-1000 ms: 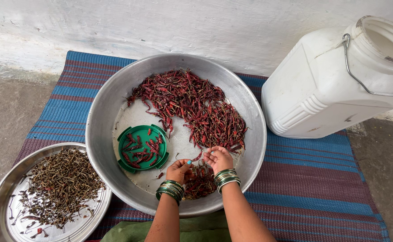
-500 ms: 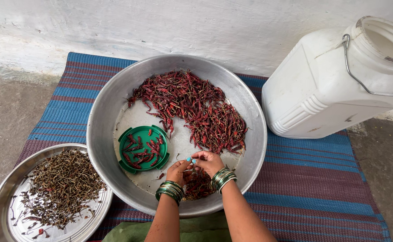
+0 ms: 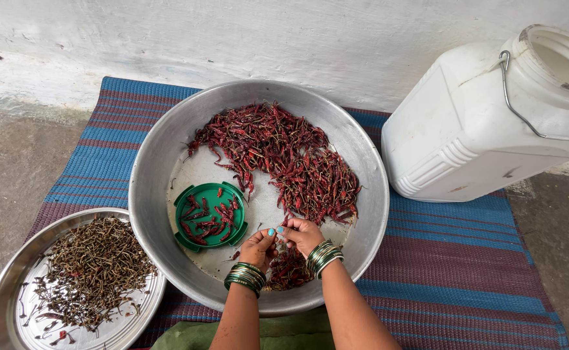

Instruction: The person picks up dried red chilies, pulls off the stems by hand, and places the destemmed chilies into a container.

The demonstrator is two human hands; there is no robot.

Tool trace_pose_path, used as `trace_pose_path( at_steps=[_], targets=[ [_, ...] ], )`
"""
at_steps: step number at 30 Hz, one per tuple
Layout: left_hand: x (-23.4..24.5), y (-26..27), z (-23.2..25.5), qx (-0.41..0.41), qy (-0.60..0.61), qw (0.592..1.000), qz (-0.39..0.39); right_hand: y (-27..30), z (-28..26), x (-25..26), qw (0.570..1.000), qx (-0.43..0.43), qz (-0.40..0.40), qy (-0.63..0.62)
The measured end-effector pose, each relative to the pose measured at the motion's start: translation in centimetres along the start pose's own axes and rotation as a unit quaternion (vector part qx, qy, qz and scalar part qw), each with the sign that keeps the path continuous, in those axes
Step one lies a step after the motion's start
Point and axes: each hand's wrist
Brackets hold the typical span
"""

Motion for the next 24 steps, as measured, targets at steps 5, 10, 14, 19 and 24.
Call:
trace_pose_path(
  at_steps=[5, 10, 14, 19, 24],
  targets=[
    [-0.5, 1.1, 1.1, -0.011, 0.038, 0.998, -0.040, -0.2, 1.0, -0.6, 0.992, -0.024, 0.016, -0.124],
    [-1.4, 2.7, 3.6, -0.065, 0.234, 0.969, 0.051, -0.2, 0.0, -3.3, 0.943, -0.038, 0.107, -0.312],
    [-0.6, 3.6, 10.1, -0.138, 0.299, 0.942, 0.072, -0.6, -1.5, -4.0, 0.957, -0.065, 0.123, -0.255],
    [3.8, 4.2, 17.9, -0.286, 0.326, 0.892, 0.129, -1.8, 0.0, -6.7, 0.968, -0.102, 0.150, 0.172],
    [10.8, 8.4, 25.2, -0.363, 0.336, 0.743, 0.451, -0.8, 1.2, -11.6, 0.903, -0.094, 0.012, 0.420]
  ],
)
Point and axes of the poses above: each hand's wrist, its own y-axis away from the middle knuckle, its own x-axis out of the back of the hand, z = x × y, and after that the axes turned 5 degrees about z, right-handed
